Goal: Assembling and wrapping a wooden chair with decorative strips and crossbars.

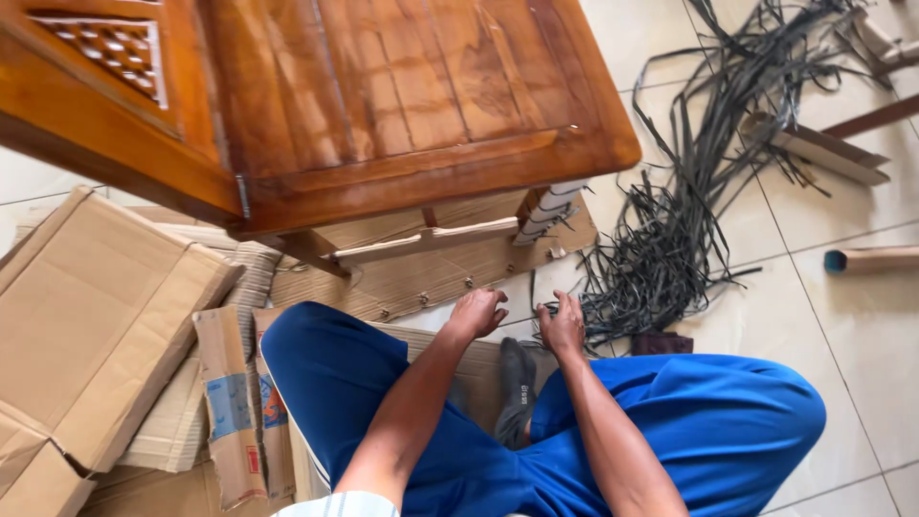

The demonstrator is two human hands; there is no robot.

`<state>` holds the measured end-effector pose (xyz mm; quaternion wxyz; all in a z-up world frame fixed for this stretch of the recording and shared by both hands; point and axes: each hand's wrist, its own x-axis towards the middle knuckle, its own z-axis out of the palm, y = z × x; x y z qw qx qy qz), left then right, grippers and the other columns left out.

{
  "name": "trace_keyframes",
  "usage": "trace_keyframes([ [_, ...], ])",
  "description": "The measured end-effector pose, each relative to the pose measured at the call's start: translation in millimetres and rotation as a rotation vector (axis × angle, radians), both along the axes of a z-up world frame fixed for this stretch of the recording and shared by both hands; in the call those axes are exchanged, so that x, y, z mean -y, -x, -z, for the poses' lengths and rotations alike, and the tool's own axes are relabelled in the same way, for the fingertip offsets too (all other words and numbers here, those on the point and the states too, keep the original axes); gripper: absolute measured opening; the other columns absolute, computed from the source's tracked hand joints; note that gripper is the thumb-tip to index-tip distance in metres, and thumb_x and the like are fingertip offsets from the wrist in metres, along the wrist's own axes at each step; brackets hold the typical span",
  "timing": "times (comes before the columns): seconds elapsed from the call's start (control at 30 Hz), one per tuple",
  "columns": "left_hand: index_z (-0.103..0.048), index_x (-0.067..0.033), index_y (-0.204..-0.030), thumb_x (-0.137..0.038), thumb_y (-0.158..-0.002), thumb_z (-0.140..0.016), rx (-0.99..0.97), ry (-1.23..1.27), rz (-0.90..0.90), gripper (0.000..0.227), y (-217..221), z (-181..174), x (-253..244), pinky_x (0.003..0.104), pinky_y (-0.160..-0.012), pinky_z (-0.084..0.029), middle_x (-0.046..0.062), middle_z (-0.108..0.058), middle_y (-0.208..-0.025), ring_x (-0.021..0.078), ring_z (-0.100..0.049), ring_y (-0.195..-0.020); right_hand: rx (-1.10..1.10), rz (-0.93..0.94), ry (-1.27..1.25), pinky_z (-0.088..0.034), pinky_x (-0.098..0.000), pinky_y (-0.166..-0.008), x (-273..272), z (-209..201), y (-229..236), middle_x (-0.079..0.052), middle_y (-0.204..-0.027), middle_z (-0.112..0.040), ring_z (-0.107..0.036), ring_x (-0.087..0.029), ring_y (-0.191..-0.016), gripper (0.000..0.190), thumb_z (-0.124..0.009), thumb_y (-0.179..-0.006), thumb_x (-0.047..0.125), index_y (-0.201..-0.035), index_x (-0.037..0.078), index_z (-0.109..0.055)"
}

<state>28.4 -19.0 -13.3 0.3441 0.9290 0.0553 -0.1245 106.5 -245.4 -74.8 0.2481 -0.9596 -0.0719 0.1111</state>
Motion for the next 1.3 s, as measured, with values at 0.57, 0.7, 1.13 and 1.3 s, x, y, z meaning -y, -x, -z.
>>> trace_keyframes([
  [0.57, -0.069, -0.0183, -0.125, -0.034, -0.095, -0.064, -0.226, -0.083, 0.09, 0.035, -2.9, 7.9, 20.8, 0.05, -0.098, -0.056, 0.013, -0.072, -0.118, 0.0355, -0.068, -0.118, -0.28, 0.04, 0.244, -0.046, -0.0597, -0.107, 70.3, 17.9, -40.4, -0.006, -0.153, -0.045, -0.049, -0.036, -0.139, 0.059, -0.066, -0.089, 0.049, -0.144, 0.028, -0.057],
  [0.7, -0.068, -0.018, -0.127, -0.035, -0.095, -0.063, -0.253, -0.073, 0.09, 0.036, -0.9, 8.1, 23.5, 0.051, -0.101, -0.055, 0.014, -0.071, -0.12, 0.0353, -0.067, -0.121, -0.355, -0.026, 0.322, -0.038, -0.06, -0.112, 75.9, 16.7, -36.4, -0.004, -0.157, -0.042, -0.046, -0.036, -0.142, 0.056, -0.063, -0.09, 0.049, -0.142, 0.029, -0.059],
  [1.13, -0.067, -0.0193, -0.128, -0.036, -0.096, -0.061, -0.287, -0.05, 0.075, 0.037, 4.9, -2.1, 20.9, 0.05, -0.103, -0.054, 0.012, -0.071, -0.12, 0.0326, -0.065, -0.123, 0.268, -0.357, 0.06, -0.043, -0.0482, -0.108, 11.3, -27.4, -14.1, -0.005, -0.124, -0.065, -0.062, -0.029, -0.123, 0.019, -0.071, -0.09, 0.031, -0.108, 0.026, -0.074],
  [1.3, -0.068, -0.0191, -0.127, -0.036, -0.096, -0.061, -0.291, -0.036, 0.04, 0.036, 14.0, -4.3, 13.0, 0.05, -0.103, -0.054, 0.013, -0.071, -0.118, 0.0333, -0.065, -0.123, -0.243, -0.45, 0.291, -0.024, -0.0627, -0.123, -17.0, -52.0, 17.4, -0.014, -0.163, -0.036, -0.037, -0.037, -0.151, 0.049, -0.067, -0.093, 0.039, -0.141, 0.035, -0.059],
])
